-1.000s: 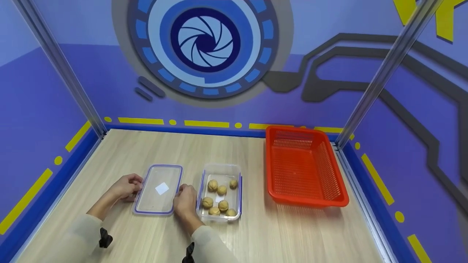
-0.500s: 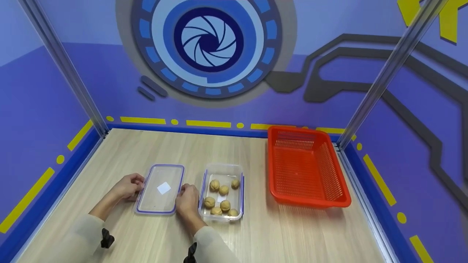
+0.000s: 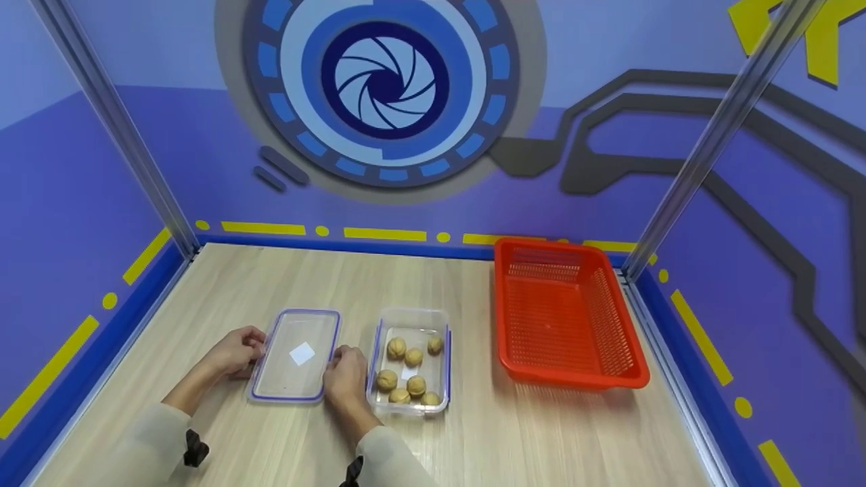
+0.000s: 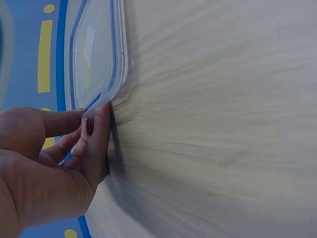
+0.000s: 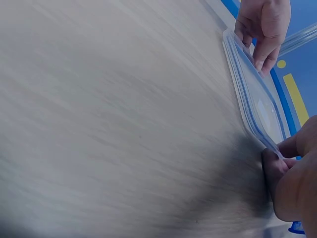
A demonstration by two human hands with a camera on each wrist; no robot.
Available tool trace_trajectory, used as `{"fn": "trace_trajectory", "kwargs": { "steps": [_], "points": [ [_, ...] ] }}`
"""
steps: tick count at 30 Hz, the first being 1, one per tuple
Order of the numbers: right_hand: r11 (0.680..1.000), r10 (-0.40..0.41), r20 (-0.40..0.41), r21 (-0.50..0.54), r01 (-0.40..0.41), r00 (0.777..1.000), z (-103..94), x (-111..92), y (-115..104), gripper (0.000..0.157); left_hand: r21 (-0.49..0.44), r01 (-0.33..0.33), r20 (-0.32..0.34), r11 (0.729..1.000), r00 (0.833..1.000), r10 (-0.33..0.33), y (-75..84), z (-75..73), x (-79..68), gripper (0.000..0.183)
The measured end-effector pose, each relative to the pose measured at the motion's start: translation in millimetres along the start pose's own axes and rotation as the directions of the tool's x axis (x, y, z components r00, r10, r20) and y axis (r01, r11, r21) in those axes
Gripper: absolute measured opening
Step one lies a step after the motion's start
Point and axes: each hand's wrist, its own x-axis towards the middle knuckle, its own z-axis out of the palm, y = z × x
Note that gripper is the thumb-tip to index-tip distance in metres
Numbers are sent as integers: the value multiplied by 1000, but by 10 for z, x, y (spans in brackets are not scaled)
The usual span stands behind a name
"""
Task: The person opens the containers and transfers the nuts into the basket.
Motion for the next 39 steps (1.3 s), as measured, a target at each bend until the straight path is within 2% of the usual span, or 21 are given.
{"fn": "trace_trajectory", "kwargs": {
  "steps": [6,12,16,20,26,33,39],
  "points": [
    [1000,1,-13,-5,-1,1000,-6,-12,9,13,64,-30,-19,997,999,31,19,29,-29,25],
    [1000,13,14,11,-14,1000,-5,-14,6,12,46,-1,-31,999,1000,3,-10,44,-57,24],
    [1000,7,-4,-19,-7,1000,23,-16,-7,12,25,7,-37,1000,999,-6,-30,31,-51,25],
    [1000,5,-25,-13,-5,1000,48,-31,-24,12,29,-11,-43,1000,999,12,-33,14,-47,25],
    [999,38,2,-12,-38,999,68,-81,-13,15,46,3,-46,999,999,-1,-48,3,-83,25],
    [999,-13,-33,-40,12,999,32,-55,30,13,49,-10,-48,999,999,12,-11,49,-60,26],
    [999,14,0,-33,-14,1000,34,-58,12,11,41,-5,-61,999,998,8,-23,42,-68,25]
  ]
}}
